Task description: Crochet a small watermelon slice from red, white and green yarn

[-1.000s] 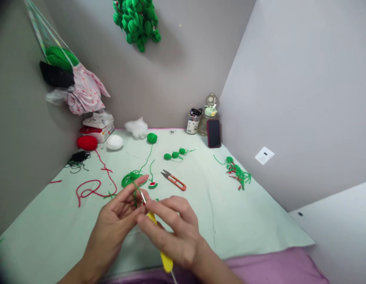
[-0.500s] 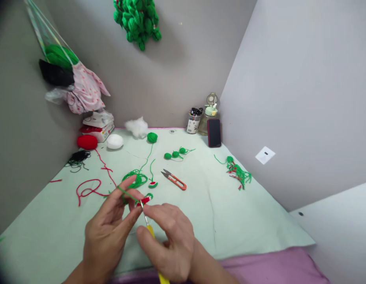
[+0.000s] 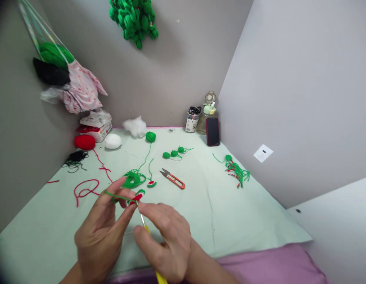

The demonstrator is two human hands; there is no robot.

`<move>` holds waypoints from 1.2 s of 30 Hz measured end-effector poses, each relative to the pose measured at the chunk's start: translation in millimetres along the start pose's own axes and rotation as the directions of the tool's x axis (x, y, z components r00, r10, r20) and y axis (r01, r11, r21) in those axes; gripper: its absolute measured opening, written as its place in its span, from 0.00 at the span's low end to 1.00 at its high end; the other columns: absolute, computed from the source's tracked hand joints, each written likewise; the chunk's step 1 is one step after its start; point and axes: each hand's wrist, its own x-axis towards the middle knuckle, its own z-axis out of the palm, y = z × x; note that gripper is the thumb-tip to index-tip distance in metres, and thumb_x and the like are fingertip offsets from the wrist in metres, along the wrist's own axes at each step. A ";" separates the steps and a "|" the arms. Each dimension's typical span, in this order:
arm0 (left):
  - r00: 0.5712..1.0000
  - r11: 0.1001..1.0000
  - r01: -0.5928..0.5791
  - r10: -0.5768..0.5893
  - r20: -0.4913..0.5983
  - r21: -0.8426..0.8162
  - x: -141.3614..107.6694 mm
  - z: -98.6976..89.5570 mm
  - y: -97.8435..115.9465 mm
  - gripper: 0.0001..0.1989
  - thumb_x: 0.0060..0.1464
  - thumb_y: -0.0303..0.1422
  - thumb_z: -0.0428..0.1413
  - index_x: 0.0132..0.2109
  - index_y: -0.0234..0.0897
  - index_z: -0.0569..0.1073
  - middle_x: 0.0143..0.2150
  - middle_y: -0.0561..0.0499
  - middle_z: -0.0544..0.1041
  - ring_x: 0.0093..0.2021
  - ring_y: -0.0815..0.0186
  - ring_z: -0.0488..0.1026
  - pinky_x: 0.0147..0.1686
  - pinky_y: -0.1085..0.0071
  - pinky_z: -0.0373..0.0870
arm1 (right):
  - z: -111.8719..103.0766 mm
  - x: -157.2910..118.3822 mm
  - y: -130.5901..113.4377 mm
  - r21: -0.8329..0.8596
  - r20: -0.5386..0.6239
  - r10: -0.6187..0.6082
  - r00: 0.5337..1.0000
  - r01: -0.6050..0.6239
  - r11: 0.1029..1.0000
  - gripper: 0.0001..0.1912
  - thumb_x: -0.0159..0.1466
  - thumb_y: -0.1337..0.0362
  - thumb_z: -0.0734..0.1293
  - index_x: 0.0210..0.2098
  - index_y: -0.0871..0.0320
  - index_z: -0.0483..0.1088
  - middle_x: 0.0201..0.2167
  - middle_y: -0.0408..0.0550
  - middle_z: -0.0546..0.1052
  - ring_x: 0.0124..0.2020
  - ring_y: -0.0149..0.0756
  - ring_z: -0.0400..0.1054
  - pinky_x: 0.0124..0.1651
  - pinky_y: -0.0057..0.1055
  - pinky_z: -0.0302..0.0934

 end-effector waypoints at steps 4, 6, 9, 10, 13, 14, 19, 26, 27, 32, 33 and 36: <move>0.991 0.989 -0.135 0.135 0.001 0.054 1.1 -0.5 -3.6 0.25 0.63 0.27 0.65 0.65 0.49 0.78 0.42 0.51 0.84 0.44 0.58 0.81 0.48 0.60 0.82 | 2.7 -2.5 0.7 0.066 -0.084 -0.036 0.996 0.042 0.997 0.16 0.76 0.70 0.62 0.60 0.55 0.73 0.51 0.59 0.85 0.52 0.43 0.83 0.50 0.39 0.81; 0.976 0.973 -0.218 0.219 0.001 0.079 2.6 -1.3 -6.0 0.25 0.63 0.26 0.64 0.65 0.48 0.78 0.41 0.50 0.84 0.43 0.58 0.82 0.48 0.60 0.82 | 3.9 -2.1 -1.5 0.156 -0.094 0.030 0.995 -0.015 0.988 0.16 0.77 0.70 0.59 0.60 0.56 0.71 0.52 0.62 0.84 0.53 0.42 0.83 0.49 0.39 0.81; 0.951 0.942 -0.309 0.309 0.020 0.132 5.5 -4.0 -9.3 0.25 0.63 0.24 0.64 0.65 0.47 0.78 0.42 0.50 0.85 0.42 0.59 0.82 0.48 0.60 0.83 | 6.0 0.1 -6.3 0.333 -0.069 0.165 0.984 -0.133 0.934 0.17 0.77 0.72 0.57 0.59 0.56 0.72 0.53 0.61 0.84 0.52 0.41 0.82 0.49 0.39 0.81; 0.942 0.930 -0.336 0.335 0.032 0.148 6.5 -5.2 -10.3 0.25 0.64 0.24 0.64 0.65 0.47 0.77 0.42 0.50 0.86 0.42 0.60 0.83 0.48 0.60 0.83 | 7.2 1.0 -7.7 0.394 -0.073 0.211 0.975 -0.166 0.904 0.17 0.77 0.73 0.58 0.59 0.55 0.72 0.53 0.59 0.83 0.52 0.41 0.82 0.50 0.40 0.81; 0.921 0.904 -0.390 0.381 0.082 0.176 9.0 -8.3 -12.2 0.26 0.64 0.21 0.63 0.65 0.48 0.77 0.45 0.50 0.86 0.44 0.59 0.83 0.48 0.61 0.84 | 12.7 2.8 -10.2 0.548 -0.104 0.347 0.932 -0.238 0.802 0.17 0.77 0.71 0.59 0.57 0.53 0.75 0.52 0.55 0.84 0.50 0.40 0.82 0.50 0.40 0.81; 0.916 0.898 -0.400 0.390 0.092 0.180 9.6 -8.8 -12.5 0.27 0.63 0.20 0.63 0.65 0.48 0.76 0.45 0.50 0.86 0.44 0.59 0.84 0.48 0.61 0.83 | 14.6 3.0 -10.4 0.580 -0.109 0.387 0.916 -0.258 0.773 0.16 0.77 0.70 0.59 0.56 0.53 0.76 0.51 0.54 0.84 0.49 0.39 0.82 0.50 0.39 0.81; 0.905 0.889 -0.425 0.417 0.086 0.168 12.2 -7.3 -12.5 0.35 0.60 0.16 0.64 0.68 0.49 0.73 0.46 0.52 0.87 0.44 0.61 0.84 0.49 0.62 0.82 | 19.4 -0.6 -7.3 0.483 -0.122 0.328 0.937 -0.232 0.844 0.17 0.77 0.72 0.59 0.57 0.52 0.75 0.52 0.55 0.84 0.51 0.40 0.82 0.48 0.38 0.82; 0.852 0.810 -0.523 0.489 0.187 0.265 19.1 -9.8 -9.3 0.35 0.60 0.15 0.63 0.69 0.47 0.72 0.47 0.50 0.87 0.45 0.60 0.85 0.47 0.63 0.83 | 12.1 -0.9 -6.0 0.092 -0.094 0.085 0.992 -0.077 0.993 0.16 0.73 0.75 0.64 0.56 0.56 0.76 0.51 0.61 0.85 0.51 0.43 0.83 0.50 0.38 0.81; 0.838 0.790 -0.546 0.505 0.209 0.279 19.6 -10.6 -9.3 0.35 0.60 0.15 0.63 0.69 0.46 0.72 0.47 0.49 0.87 0.45 0.60 0.85 0.47 0.63 0.83 | 11.3 1.6 -5.9 0.169 -0.090 0.146 0.985 -0.130 0.977 0.16 0.73 0.75 0.63 0.55 0.56 0.76 0.50 0.60 0.85 0.50 0.42 0.83 0.49 0.37 0.81; 0.873 0.847 -0.487 0.462 0.156 0.214 17.3 -9.3 -13.1 0.33 0.60 0.16 0.64 0.67 0.48 0.74 0.46 0.51 0.87 0.45 0.60 0.85 0.47 0.63 0.83 | 14.4 14.8 3.5 0.694 -0.020 0.524 0.851 -0.365 0.620 0.10 0.75 0.68 0.65 0.46 0.55 0.79 0.42 0.52 0.88 0.39 0.39 0.85 0.44 0.37 0.82; 0.886 0.864 -0.463 0.441 0.146 0.197 16.7 -8.6 -13.9 0.33 0.60 0.16 0.64 0.67 0.48 0.74 0.46 0.51 0.87 0.45 0.60 0.85 0.48 0.63 0.83 | 15.6 16.2 6.6 0.756 0.020 0.570 0.822 -0.385 0.529 0.08 0.75 0.66 0.66 0.45 0.55 0.79 0.41 0.51 0.88 0.37 0.38 0.85 0.43 0.36 0.82; 0.897 0.879 -0.439 0.416 0.149 0.186 17.8 -7.8 -14.1 0.31 0.61 0.17 0.64 0.66 0.47 0.75 0.45 0.52 0.86 0.43 0.62 0.85 0.48 0.65 0.83 | 17.0 17.8 12.9 0.833 0.142 0.622 0.770 -0.432 0.345 0.08 0.75 0.62 0.67 0.44 0.56 0.79 0.40 0.50 0.88 0.34 0.38 0.85 0.40 0.34 0.81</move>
